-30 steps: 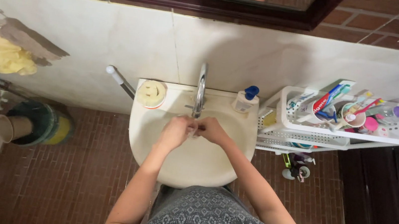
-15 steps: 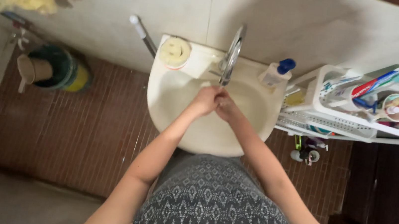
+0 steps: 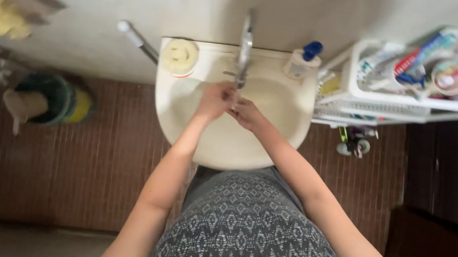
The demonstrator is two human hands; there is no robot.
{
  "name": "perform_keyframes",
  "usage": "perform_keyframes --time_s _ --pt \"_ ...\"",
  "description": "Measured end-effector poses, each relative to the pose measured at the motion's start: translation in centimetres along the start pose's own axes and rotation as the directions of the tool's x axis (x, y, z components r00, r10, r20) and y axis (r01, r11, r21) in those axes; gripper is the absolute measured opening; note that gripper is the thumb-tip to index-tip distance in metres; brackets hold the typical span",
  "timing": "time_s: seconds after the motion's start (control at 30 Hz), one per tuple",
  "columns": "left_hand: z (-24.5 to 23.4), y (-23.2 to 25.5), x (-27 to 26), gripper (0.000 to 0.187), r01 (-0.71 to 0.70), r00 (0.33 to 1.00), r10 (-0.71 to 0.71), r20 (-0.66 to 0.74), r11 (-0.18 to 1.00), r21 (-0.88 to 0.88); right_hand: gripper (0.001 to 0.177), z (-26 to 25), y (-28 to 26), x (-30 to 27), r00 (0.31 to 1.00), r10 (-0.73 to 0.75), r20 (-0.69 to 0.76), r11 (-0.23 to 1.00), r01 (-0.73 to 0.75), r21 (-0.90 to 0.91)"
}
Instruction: The recorder is seen rinsing a mug, organizing toothpaste, toothbrushes, and various bottles on a bathroom shelf.
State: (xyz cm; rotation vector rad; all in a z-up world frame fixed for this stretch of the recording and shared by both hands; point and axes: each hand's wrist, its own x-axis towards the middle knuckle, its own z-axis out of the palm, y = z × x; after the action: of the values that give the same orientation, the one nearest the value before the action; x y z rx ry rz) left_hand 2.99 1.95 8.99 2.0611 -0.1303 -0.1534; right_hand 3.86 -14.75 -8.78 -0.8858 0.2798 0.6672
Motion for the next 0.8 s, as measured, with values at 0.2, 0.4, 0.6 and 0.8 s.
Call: perform_keyframes --time_s 0.2,0.4,0.6,0.8 --pt "1.1 -6.6 6.1 0.030 0.494 0.822 -0.569 -0.035 0.743 -0.452 0.034 -0.6 0.7 -3.3 0.996 -0.058 -0.065 0.991 0.050 -0.123" --pt "4.7 -6.8 7.5 0.027 0.032 0.956 0.019 -0.293 0.985 0.169 0.035 2.0 -4.6 -10.6 0.969 -0.242 0.043 -0.291 -0.030 -0.956" --pt "-2.4 -2.8 8.1 0.018 -0.353 0.933 0.298 0.201 0.863 0.361 0.024 3.2 -12.2 -13.9 0.956 -0.293 0.013 -0.041 0.001 -0.999" --pt "-8.0 4.0 0.6 0.010 -0.015 0.971 0.094 0.221 0.942 -0.336 0.020 9.8 -17.7 -18.4 0.914 -0.311 0.262 0.518 0.394 -0.759"
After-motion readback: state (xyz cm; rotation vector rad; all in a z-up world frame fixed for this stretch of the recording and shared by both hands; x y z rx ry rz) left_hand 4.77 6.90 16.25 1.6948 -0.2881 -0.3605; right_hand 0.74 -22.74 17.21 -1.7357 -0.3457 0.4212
